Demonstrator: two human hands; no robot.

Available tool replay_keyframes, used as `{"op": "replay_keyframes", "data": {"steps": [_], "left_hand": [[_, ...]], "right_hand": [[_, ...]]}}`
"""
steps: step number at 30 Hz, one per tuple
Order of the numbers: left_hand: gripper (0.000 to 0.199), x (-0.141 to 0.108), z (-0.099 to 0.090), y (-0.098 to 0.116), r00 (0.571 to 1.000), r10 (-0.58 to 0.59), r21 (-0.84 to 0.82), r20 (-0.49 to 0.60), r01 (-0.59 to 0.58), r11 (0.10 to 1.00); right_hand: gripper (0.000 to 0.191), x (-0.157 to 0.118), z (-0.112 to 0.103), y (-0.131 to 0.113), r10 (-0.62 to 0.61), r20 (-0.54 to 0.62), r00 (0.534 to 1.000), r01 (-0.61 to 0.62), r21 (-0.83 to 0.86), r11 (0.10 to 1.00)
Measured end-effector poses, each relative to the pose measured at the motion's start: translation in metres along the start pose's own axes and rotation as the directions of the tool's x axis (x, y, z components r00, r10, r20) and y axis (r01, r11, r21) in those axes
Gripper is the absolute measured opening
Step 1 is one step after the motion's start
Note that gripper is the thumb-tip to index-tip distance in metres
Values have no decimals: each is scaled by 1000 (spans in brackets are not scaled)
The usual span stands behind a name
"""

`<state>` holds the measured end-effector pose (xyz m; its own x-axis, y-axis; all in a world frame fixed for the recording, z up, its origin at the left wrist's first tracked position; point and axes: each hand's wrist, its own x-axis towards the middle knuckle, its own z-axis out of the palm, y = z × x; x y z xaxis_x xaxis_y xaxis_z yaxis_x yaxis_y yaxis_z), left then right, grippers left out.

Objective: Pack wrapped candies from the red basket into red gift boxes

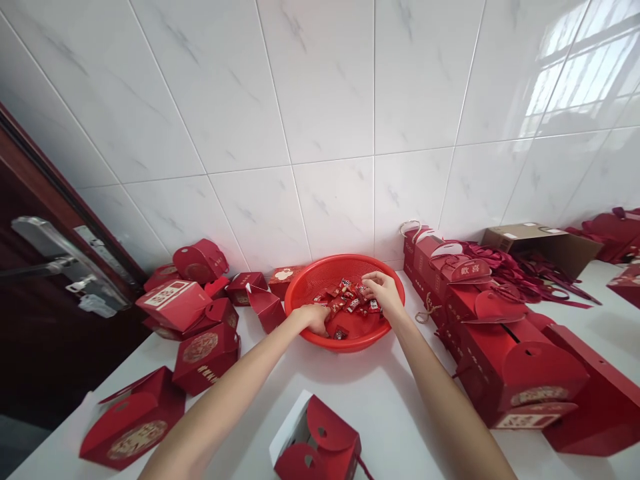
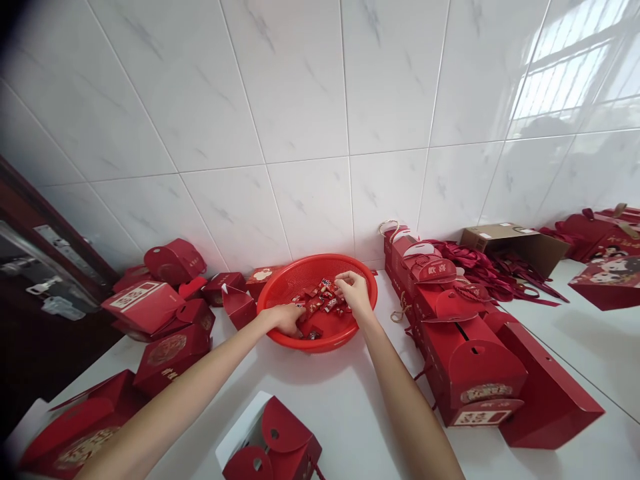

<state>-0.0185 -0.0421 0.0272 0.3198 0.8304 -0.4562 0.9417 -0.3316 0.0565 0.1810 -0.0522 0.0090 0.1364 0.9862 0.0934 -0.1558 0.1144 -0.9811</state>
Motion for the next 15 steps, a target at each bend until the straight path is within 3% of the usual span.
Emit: {"op": "replay_keyframes", "data": {"steps": [6,9,11,15], "left_hand": [[16,-6,-7,-10,994,105,-119,-5,-105,987],[22,-9,-7,-10,979,165,-220,-117,-187,957],[29,-8,-5,-7,947,202,-399,-250,-291,869],[32,0,-2,4,877,222,-675,-426,-471,568]], "right_hand": [[17,0,1,0,8,44,999,-7,-17,1000],[16,0,2,1,21,104,994,-17,-42,999],[16,-1,3,2,28,147,989,-19,-65,998],[20,-3,4,5,3,192,981,18,-104,994]]}}
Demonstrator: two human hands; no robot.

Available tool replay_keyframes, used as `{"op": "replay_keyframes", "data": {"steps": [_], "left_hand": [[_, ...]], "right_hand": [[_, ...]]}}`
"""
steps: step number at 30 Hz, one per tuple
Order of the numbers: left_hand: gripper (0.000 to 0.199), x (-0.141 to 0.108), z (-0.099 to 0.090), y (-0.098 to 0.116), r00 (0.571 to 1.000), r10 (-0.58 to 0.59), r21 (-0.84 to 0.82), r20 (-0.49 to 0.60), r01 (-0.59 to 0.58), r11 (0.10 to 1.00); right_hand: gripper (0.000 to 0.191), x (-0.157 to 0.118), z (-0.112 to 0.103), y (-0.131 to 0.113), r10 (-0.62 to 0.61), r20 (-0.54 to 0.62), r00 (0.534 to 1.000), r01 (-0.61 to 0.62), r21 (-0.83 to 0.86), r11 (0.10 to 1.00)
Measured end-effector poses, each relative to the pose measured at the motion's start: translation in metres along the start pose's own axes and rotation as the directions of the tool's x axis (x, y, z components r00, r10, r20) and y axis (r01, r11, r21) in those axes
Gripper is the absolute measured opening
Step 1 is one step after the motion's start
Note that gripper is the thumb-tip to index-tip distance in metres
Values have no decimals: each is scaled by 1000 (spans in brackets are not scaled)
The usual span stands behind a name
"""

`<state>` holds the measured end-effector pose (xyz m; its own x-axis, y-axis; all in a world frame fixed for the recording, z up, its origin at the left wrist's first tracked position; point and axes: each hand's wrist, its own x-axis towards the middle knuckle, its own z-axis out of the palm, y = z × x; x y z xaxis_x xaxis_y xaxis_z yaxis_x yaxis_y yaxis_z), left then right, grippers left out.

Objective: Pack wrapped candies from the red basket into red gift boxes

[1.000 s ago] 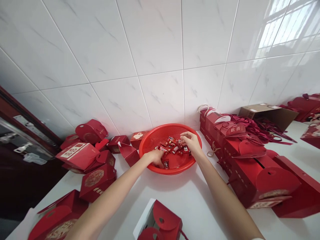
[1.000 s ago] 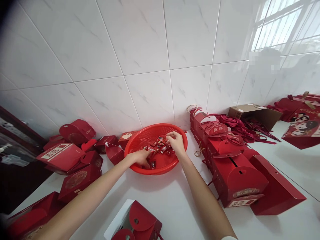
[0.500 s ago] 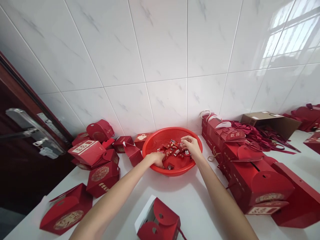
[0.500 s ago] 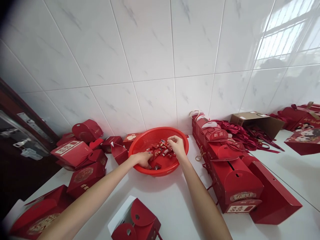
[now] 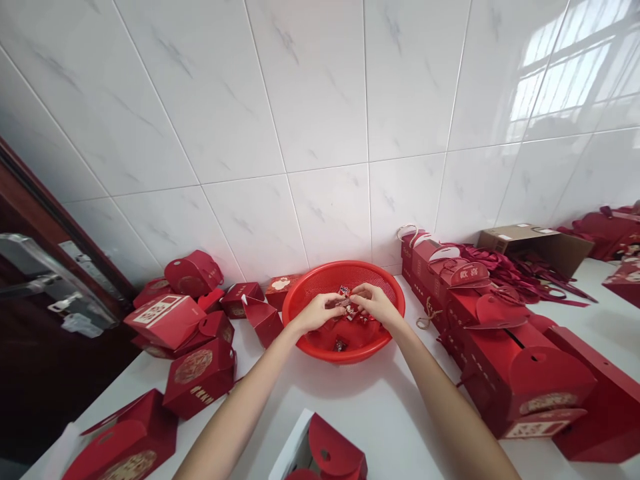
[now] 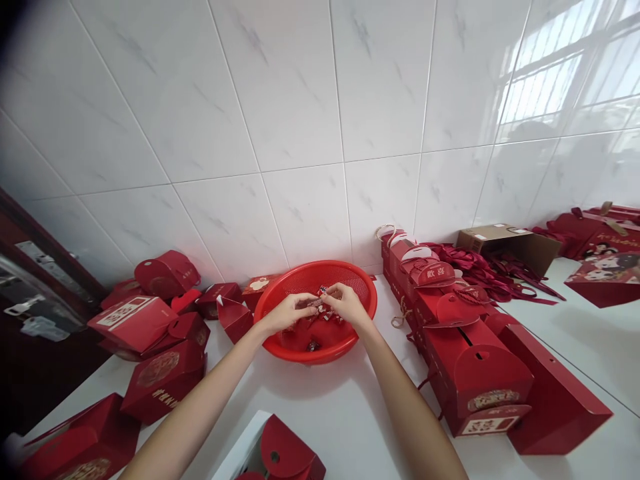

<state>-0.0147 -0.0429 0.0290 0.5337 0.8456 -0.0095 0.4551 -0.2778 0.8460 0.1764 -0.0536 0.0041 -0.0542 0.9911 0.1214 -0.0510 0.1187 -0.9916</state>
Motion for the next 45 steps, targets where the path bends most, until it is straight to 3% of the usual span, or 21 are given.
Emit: {"op": "replay_keyframes", "data": {"steps": [5,9,12,14,17,20,24,28,34,40,45], "left_hand": [[27,11,10,-1,998,20,-93,-53,-25,995],[35,13,11,-9,997,0,-117,-72,-9,993],[39,16,7,-14,985,-49,-16,-167,47,999],[38,22,-1,-14,976,-62,143,-207,93,985],[40,35,-15,-11,983,-72,366,-166,129,922],[39,53,-23,-7,992,-102,459,-69,122,880],[31,74,-18,-9,985,-150,591,81,73,803],[36,86,-6,-14,965,-225,713,135,63,698],[56,86,-5,-16,941,-323,807,104,110,580],[29,80,-9,-13,946,-322,818,24,167,551],[29,88,-5,-3,978,-194,809,-71,170,563]], "right_hand": [[24,2,0,3,-31,-25,999,31,-13,999],[27,3,0,3,-59,-70,996,61,21,998],[24,2,-2,1,-76,-184,980,89,64,994],[23,2,-4,-1,-70,-274,959,100,95,990],[25,4,-6,-5,-33,-364,931,95,153,984],[27,5,-6,-7,0,-401,916,93,215,972],[28,4,-4,-10,15,-412,911,100,257,961],[26,4,-4,-10,26,-409,912,95,273,957],[26,5,-3,-10,68,-405,912,70,316,946],[21,8,-3,-7,99,-429,898,70,360,930],[17,10,-5,-3,82,-463,882,112,376,920]]}}
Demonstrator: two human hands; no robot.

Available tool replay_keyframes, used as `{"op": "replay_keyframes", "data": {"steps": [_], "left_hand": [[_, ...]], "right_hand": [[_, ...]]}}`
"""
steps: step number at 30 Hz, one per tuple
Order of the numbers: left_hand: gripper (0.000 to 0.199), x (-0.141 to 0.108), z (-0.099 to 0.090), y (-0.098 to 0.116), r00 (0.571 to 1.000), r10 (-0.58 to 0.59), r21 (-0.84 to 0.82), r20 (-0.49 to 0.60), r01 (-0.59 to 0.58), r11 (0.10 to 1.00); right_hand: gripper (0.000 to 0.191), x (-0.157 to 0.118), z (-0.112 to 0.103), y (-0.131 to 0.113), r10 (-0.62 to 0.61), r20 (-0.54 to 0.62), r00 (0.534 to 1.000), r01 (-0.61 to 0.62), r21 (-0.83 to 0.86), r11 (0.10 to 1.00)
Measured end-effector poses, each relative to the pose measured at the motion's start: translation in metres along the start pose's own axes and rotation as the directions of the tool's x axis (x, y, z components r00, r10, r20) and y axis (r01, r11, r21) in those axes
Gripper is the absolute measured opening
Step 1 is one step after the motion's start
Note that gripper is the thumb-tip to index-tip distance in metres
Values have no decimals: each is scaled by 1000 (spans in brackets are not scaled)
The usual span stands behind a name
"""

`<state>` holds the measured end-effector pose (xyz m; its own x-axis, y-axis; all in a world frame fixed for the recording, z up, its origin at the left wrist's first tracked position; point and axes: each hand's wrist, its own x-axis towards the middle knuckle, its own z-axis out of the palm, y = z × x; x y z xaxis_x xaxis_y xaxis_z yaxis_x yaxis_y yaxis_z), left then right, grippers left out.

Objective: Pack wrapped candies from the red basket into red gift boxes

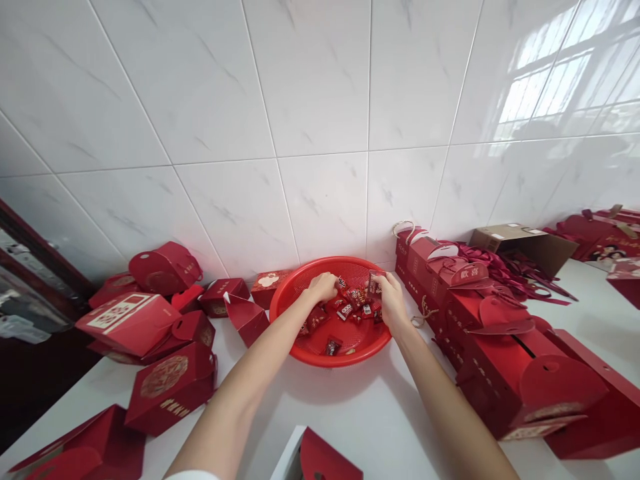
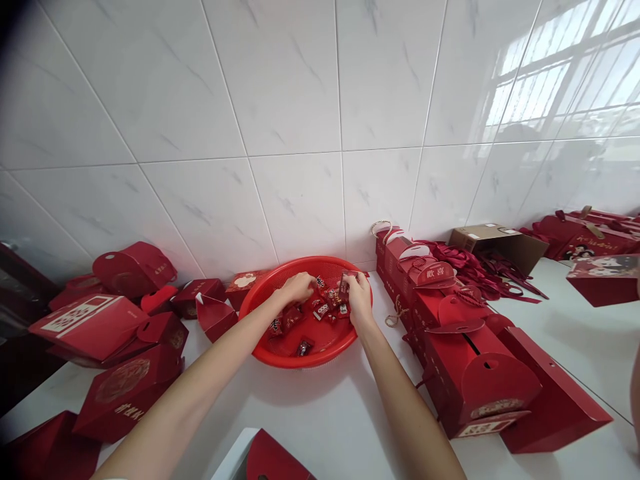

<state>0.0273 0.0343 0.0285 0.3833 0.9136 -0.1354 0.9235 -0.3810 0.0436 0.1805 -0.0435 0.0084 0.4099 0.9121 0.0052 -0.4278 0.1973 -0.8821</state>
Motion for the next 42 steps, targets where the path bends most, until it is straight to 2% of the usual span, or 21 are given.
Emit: {"op": "replay_keyframes", "data": {"steps": [6,8,11,14,17,23,29,33,37,39,42], "left_hand": [[32,13,4,26,988,26,-30,-151,-31,999],[34,15,9,30,985,69,-55,-155,-78,995],[31,18,16,30,983,159,-112,-93,-169,979],[19,20,19,24,979,203,-183,-33,-206,961],[14,20,15,13,978,208,-274,-9,-203,940],[23,11,-6,-14,984,161,-417,-74,-178,892],[25,-1,-12,-36,980,153,-395,130,-90,914],[36,-2,-14,-16,967,222,-385,126,-158,909],[25,-2,-7,25,895,371,-381,248,-262,887],[29,-3,0,43,856,411,-336,313,-306,891],[25,-7,5,58,818,439,-239,372,-373,897]], "right_hand": [[18,1,-2,2,-49,-13,999,49,23,999],[18,1,-3,2,-55,-11,998,56,27,998],[16,2,-3,2,-57,-17,998,58,29,998],[13,3,-2,1,-55,-23,998,56,28,998],[11,2,-1,0,-54,-23,998,54,29,998],[11,-1,1,-3,-46,-8,999,46,35,998],[11,0,0,-3,-41,-14,999,41,38,998],[12,3,-1,-1,-41,-20,999,42,36,998],[12,4,-3,0,-41,-32,999,43,40,998],[13,4,-3,0,-40,-38,998,42,40,998],[15,4,-3,0,-39,-41,998,40,40,998]]}}
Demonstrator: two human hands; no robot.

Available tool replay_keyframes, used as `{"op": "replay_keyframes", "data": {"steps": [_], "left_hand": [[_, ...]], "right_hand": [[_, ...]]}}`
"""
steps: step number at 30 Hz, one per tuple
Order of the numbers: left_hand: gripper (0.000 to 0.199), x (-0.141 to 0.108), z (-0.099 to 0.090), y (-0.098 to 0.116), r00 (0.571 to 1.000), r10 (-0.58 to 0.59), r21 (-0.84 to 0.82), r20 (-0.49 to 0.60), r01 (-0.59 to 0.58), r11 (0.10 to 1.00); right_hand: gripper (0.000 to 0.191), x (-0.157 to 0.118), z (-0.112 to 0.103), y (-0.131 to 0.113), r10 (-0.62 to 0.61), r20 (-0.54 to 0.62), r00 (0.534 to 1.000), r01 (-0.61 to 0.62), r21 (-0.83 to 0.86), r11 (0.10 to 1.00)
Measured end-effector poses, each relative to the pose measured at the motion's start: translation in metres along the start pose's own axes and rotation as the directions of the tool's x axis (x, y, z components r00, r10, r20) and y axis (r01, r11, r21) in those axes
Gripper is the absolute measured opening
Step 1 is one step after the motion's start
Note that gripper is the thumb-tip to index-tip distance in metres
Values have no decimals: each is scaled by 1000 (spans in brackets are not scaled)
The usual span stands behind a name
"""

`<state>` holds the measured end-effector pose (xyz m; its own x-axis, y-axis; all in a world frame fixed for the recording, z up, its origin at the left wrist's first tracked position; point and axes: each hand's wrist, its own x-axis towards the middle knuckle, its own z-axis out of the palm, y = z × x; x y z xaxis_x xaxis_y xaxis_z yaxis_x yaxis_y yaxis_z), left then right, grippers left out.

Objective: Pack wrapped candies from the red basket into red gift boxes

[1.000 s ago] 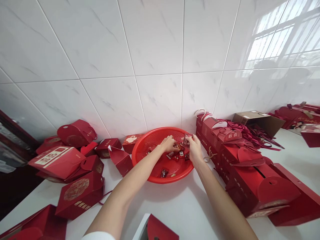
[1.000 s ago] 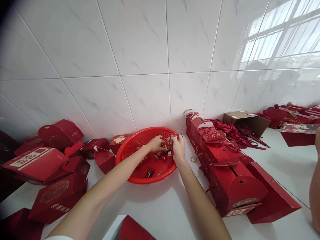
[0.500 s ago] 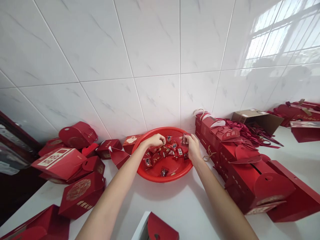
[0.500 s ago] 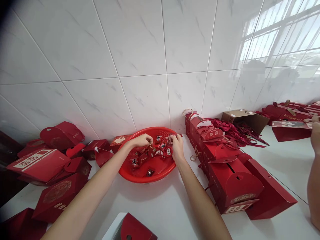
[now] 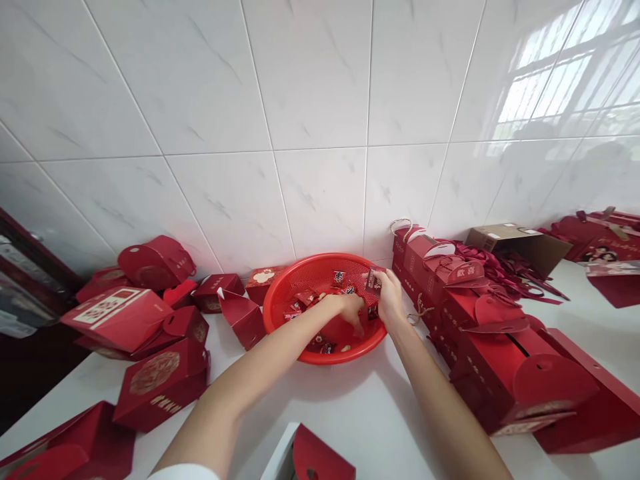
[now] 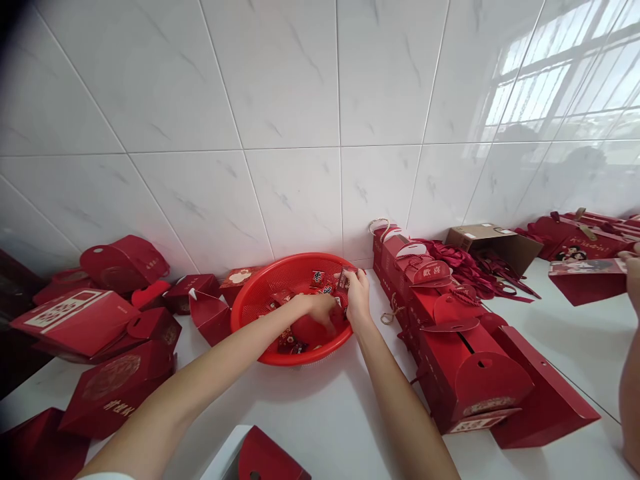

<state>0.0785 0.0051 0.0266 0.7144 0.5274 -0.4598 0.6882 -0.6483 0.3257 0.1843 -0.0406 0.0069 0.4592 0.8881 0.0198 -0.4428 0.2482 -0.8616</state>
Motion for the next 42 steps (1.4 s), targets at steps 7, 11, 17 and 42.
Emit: {"op": "replay_keyframes", "data": {"steps": [7,11,17,42], "left_hand": [[21,-30,0,5,967,-100,85,234,82,993],[23,-42,17,4,945,-210,185,252,166,969],[31,-52,15,-11,988,-145,133,-45,150,980],[15,-74,6,-62,893,-396,-129,-213,376,917]], "right_hand": [[14,-1,2,-1,-4,2,1000,4,3,1000],[14,-1,3,-1,-2,4,1000,2,3,1000],[16,-2,2,-2,0,27,1000,0,-6,1000],[15,1,1,-1,54,64,997,-53,-21,998]]}}
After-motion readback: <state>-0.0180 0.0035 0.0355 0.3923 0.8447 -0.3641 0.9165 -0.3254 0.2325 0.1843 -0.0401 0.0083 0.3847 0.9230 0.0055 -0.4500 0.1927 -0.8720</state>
